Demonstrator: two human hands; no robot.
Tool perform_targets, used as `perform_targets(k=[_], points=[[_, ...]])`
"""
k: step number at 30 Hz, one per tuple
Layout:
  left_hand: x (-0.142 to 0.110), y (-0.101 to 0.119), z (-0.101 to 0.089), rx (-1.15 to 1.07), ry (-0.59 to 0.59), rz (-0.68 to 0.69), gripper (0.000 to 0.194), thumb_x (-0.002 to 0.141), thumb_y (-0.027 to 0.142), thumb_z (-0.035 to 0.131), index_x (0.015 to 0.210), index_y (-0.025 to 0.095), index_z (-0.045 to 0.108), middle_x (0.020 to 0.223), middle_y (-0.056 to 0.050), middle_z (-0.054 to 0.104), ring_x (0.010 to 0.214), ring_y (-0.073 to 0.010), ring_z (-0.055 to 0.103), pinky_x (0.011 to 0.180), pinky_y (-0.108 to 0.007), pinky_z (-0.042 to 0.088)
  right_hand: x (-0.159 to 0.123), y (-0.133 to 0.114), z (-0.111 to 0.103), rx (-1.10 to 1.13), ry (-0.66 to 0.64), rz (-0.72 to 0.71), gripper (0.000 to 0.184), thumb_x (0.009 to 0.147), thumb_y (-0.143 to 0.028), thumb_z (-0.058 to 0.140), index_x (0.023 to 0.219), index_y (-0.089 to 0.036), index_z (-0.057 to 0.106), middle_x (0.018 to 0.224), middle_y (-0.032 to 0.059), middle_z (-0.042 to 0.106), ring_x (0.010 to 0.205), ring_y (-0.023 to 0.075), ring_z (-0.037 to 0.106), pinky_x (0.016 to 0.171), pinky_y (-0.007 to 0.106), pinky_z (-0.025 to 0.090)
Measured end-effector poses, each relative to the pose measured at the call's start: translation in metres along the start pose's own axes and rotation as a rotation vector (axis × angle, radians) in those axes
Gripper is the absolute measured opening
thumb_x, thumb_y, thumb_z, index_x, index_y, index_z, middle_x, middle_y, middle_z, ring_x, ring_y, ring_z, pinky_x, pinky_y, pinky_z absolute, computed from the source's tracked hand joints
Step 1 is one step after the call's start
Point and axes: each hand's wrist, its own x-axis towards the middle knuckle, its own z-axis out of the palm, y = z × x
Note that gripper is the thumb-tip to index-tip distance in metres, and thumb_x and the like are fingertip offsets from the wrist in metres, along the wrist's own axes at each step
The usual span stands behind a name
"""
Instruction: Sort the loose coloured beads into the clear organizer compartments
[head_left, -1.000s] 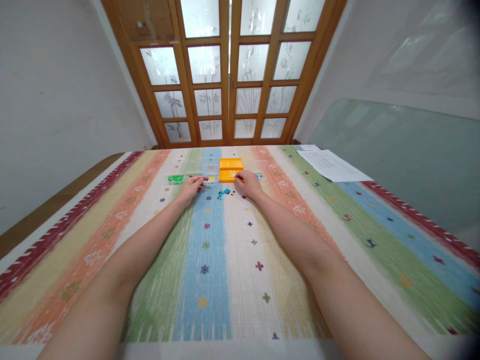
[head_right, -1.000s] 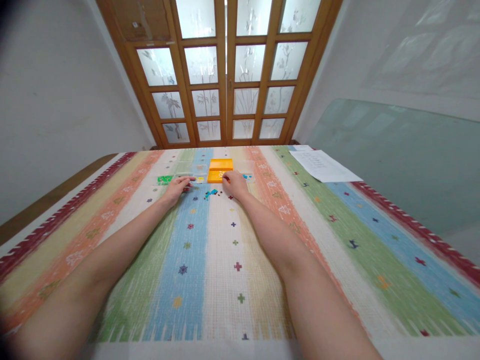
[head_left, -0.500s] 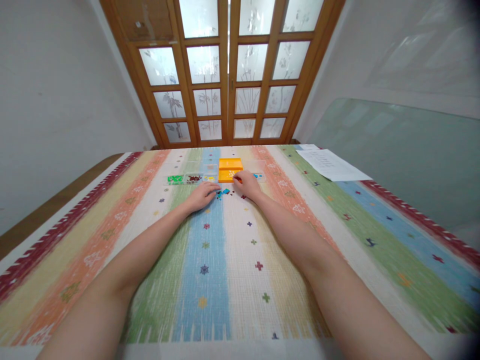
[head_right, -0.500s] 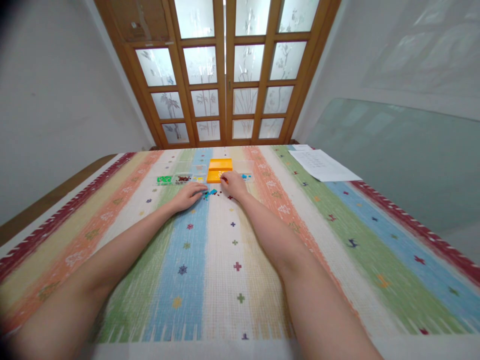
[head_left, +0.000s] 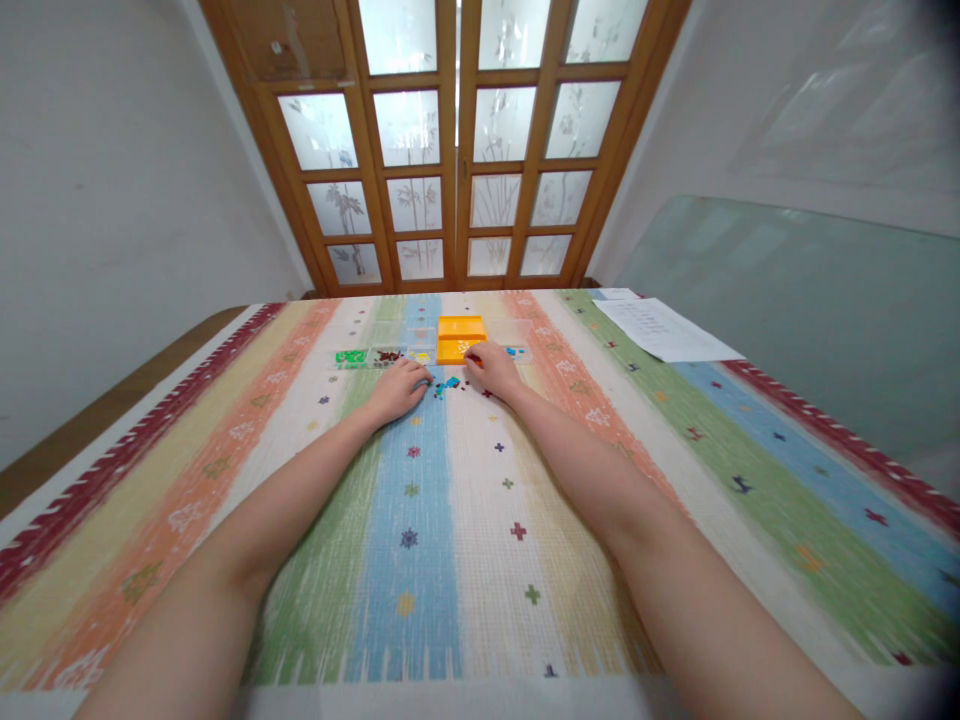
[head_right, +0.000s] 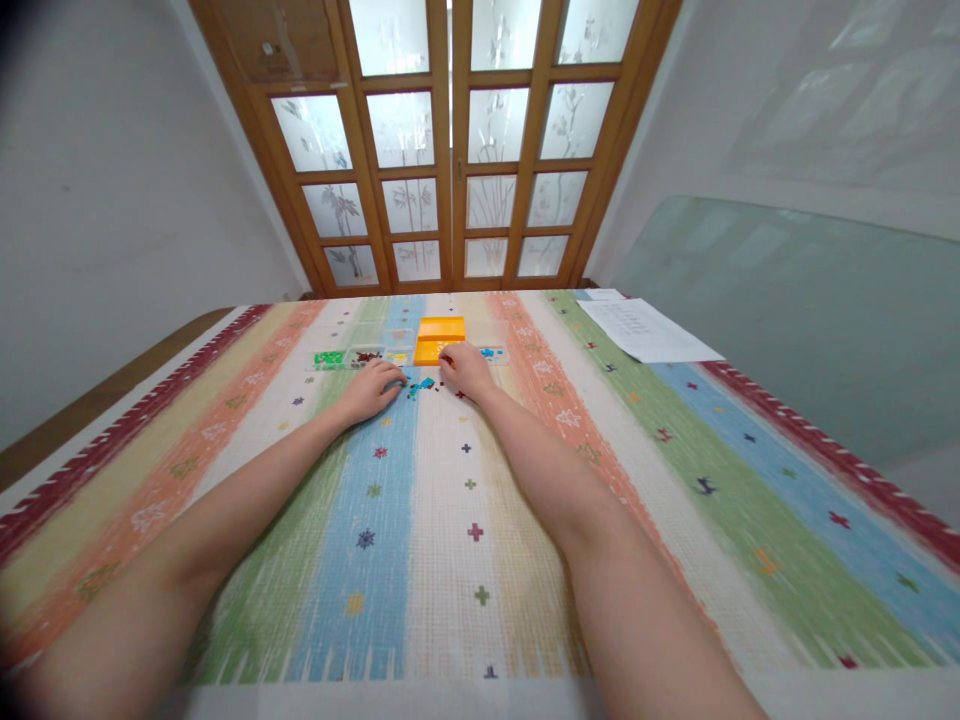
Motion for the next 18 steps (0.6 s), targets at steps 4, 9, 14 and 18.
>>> perform_targets(k=[4, 9, 14, 18], points=[[-0.002, -0.004, 0.001, 0.048, 0.030, -0.058, 0.017, 0.091, 0.021, 0.059, 0.099, 0.023, 0.074, 0.105, -0.009, 0.069, 0.107, -0.0289, 0.057, 0.102, -0.047, 0.047, 0.000, -0.008, -0.001, -0.005, -0.027, -0.053, 0.016, 0.097, -0.022, 0.059, 0.098, -0.021, 0.075, 0.101, 0.0087, 0.073, 0.100, 0.0249, 0.061, 0.092, 0.037, 0.046], [-0.003, -0.009, 0.003, 0.029, 0.038, -0.107, 0.012, 0.090, 0.026, 0.062, 0.092, 0.023, 0.074, 0.098, -0.008, 0.070, 0.100, -0.0275, 0.059, 0.097, -0.045, 0.048, -0.003, -0.031, 0.000, 0.050, -0.104, -0.201, 0.021, 0.101, -0.028, 0.058, 0.111, -0.023, 0.075, 0.111, 0.0093, 0.072, 0.111, 0.0257, 0.059, 0.101, 0.039, 0.044], [-0.003, -0.014, 0.003, 0.000, 0.054, -0.154, 0.014, 0.090, 0.028, 0.062, 0.090, 0.023, 0.075, 0.095, -0.008, 0.072, 0.096, -0.0269, 0.063, 0.092, -0.042, 0.049, -0.007, -0.042, 0.007, 0.090, -0.237, -0.371, 0.026, 0.102, -0.030, 0.059, 0.122, -0.025, 0.076, 0.126, 0.0090, 0.071, 0.118, 0.0263, 0.059, 0.108, 0.043, 0.043], [-0.004, -0.024, 0.002, -0.093, 0.149, -0.277, 0.016, 0.093, 0.030, 0.059, 0.096, 0.022, 0.073, 0.093, -0.007, 0.074, 0.084, -0.0239, 0.065, 0.082, -0.037, 0.050, -0.007, -0.041, 0.011, 0.089, -0.273, -0.409, 0.029, 0.105, -0.027, 0.055, 0.124, -0.024, 0.077, 0.129, 0.0095, 0.071, 0.121, 0.0261, 0.061, 0.110, 0.045, 0.044]])
